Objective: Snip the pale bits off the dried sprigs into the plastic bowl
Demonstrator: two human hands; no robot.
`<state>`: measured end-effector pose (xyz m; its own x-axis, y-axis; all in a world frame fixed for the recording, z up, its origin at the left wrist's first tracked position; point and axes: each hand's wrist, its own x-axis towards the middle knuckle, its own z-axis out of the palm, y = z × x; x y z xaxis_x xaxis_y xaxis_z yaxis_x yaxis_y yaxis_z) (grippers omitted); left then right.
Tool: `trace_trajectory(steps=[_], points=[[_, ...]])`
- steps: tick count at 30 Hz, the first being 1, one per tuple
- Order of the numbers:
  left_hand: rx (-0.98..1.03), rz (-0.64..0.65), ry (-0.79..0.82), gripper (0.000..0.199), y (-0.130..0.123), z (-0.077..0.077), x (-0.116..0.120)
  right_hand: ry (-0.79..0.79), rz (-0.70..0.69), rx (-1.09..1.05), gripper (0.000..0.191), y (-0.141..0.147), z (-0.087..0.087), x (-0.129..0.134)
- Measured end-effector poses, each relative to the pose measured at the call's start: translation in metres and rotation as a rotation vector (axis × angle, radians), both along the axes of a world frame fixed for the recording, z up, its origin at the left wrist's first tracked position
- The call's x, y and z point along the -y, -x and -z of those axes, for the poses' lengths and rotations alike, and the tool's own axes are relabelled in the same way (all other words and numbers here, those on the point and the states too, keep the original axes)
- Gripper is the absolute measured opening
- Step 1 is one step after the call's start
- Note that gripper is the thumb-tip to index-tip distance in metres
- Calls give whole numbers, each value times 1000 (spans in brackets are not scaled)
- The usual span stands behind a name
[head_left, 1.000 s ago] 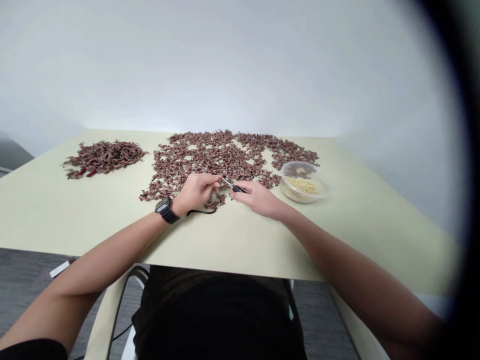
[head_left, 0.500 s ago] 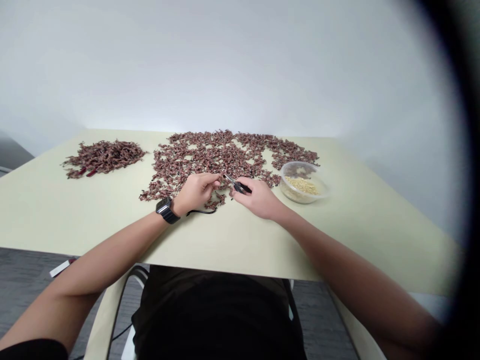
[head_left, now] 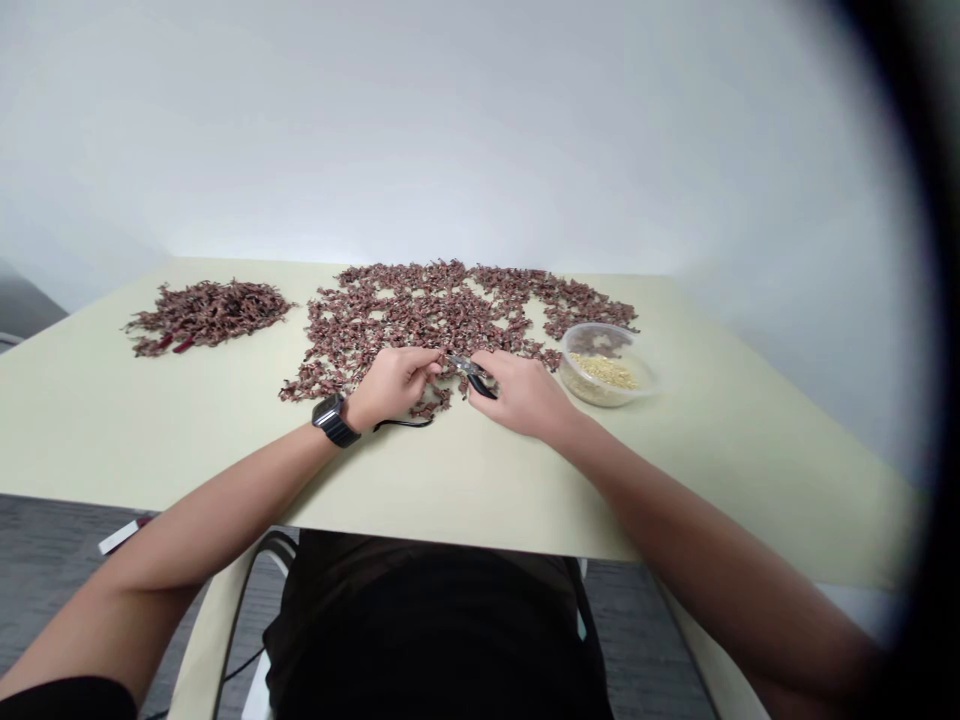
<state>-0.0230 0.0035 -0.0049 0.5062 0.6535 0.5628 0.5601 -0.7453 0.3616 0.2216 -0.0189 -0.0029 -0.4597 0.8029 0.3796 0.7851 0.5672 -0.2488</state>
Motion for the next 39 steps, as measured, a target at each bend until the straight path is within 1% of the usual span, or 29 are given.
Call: trace_trajectory(steps=[8,14,23,27,39], points=[[-21,5,0,29,1,3,-1,-12,8,24,20,1,0,0],[-23,7,6,26,1,2,-1,0,4,28,18,0,-2,0],[-22,7,3,25,0,0,0,34,8,33,23,-1,-4,0],[-28,4,5,24,0,1,0,39,6,36,22,-1,-4,0],[-47,17,35,22,0,-2,0,1,34,103,26,-1,-6,0]])
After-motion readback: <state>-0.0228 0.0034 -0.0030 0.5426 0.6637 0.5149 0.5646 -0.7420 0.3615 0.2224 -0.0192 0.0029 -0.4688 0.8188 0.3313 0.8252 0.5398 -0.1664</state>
